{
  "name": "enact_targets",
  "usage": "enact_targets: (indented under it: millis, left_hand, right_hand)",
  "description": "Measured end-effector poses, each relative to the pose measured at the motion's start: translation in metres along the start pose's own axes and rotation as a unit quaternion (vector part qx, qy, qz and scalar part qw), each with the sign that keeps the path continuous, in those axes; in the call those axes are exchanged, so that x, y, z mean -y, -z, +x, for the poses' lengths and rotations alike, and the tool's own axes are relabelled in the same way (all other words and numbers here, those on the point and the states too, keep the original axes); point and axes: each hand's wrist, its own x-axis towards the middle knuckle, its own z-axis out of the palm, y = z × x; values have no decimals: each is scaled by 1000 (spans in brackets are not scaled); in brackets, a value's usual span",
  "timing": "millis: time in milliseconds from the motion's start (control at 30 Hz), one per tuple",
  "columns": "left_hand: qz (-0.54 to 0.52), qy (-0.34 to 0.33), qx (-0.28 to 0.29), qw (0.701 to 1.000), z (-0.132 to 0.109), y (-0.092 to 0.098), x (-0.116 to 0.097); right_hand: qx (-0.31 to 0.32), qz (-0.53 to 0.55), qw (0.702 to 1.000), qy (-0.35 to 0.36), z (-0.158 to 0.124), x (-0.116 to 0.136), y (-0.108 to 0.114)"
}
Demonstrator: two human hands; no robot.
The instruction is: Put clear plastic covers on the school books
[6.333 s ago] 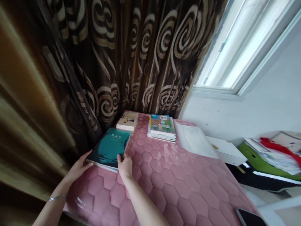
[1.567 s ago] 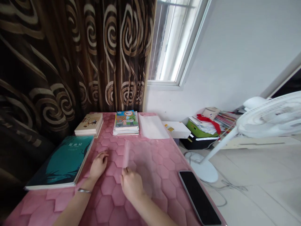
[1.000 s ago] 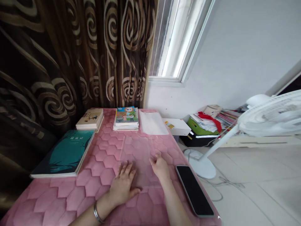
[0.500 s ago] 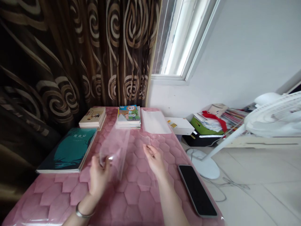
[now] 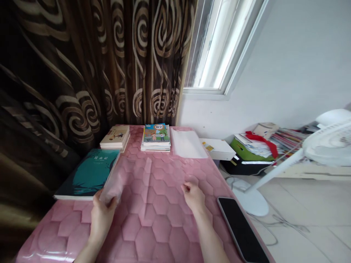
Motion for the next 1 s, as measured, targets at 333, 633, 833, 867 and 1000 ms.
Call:
enact_targets:
  millis: [333, 633, 833, 867, 1000]
  left_hand:
    - [196, -178, -26, 964, -37, -1, -13]
    - [112, -374, 387, 835, -22, -65, -72]
    - [140, -385, 379, 830, -23, -73, -60]
    - [139, -389, 369, 832, -23, -74, -57]
    - [136, -406, 336, 839, -25, -81, -51]
  right_hand:
    - [0, -15, 1000, -6, -5, -33, 15]
    - [-17, -78, 997, -4, 0, -38, 9]
    - [3, -128, 992, -2, 2, -40, 12]
    - [-9, -151, 988, 1, 6, -34, 14]
    - [-91, -208, 971, 72, 37, 14, 24]
